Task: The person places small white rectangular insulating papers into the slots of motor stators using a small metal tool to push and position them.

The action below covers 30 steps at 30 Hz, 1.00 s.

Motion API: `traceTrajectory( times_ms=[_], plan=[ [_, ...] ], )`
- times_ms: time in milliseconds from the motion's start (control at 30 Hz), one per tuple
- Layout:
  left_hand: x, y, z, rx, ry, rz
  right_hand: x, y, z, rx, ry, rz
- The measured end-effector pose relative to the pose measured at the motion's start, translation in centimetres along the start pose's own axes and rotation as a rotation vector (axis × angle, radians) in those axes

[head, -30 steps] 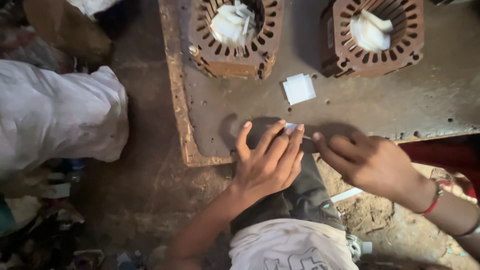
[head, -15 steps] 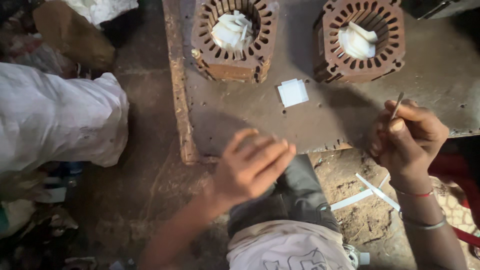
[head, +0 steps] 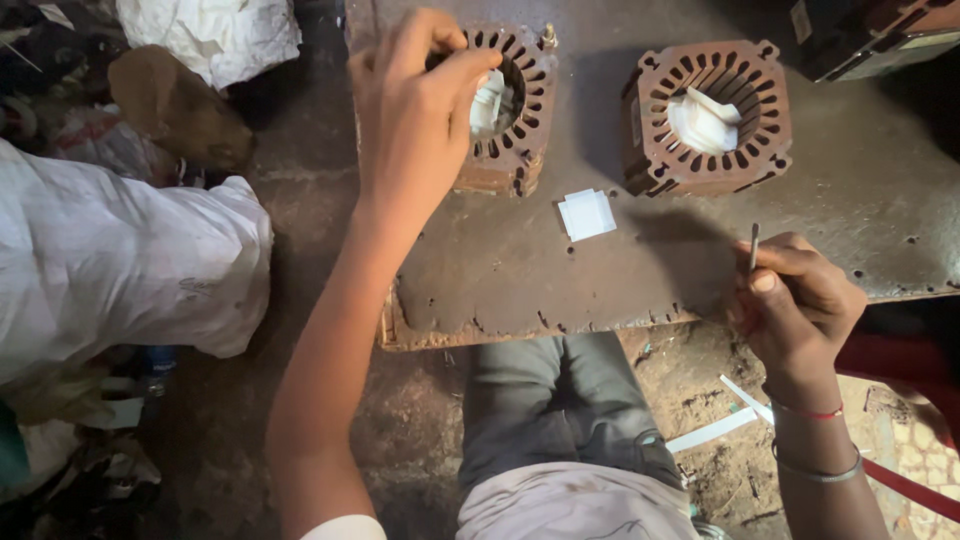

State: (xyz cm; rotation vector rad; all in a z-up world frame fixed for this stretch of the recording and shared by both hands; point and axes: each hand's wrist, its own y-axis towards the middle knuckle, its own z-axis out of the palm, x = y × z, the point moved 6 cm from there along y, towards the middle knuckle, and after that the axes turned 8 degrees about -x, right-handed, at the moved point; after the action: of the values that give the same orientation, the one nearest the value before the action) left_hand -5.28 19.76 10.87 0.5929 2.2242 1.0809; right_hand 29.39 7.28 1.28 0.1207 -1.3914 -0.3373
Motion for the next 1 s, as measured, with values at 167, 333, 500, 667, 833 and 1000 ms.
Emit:
traceTrajectory(
  times_ms=[167, 333, 500, 667, 833, 1000],
  plan=[
    [-0.1, -0.1, -0.2, -0.06, 0.062, 0.034, 0.4, 0.1, 0.4, -0.068, 0.019, -0.061],
    [-5.6, -3.4, -2.2, -0.373, 0.227, 0.275, 0.8, -0.3, 0.8, -0.143, 0.062, -0.105],
    [-13.3, -8.0, 0.9, 0.113, -0.206, 0.065, 0.5, -0.4, 0.6, -0.164, 0.074, -0.122],
    [-13.9, -9.0, 2.3, 0.26, -0.024, 0.02, 0.5, -0.3, 0.4, -0.156, 0.1, -0.117],
    [-13.8, -11.1, 2.0, 0.274, -0.112, -0.011, 0.4, -0.3, 0.5, -0.147, 0.105, -0.083],
    [-13.8, -11.8, 1.4, 0.204, -0.19, -0.097, 0.7, -0.3, 0.5, -0.135, 0.054, -0.09]
  ],
)
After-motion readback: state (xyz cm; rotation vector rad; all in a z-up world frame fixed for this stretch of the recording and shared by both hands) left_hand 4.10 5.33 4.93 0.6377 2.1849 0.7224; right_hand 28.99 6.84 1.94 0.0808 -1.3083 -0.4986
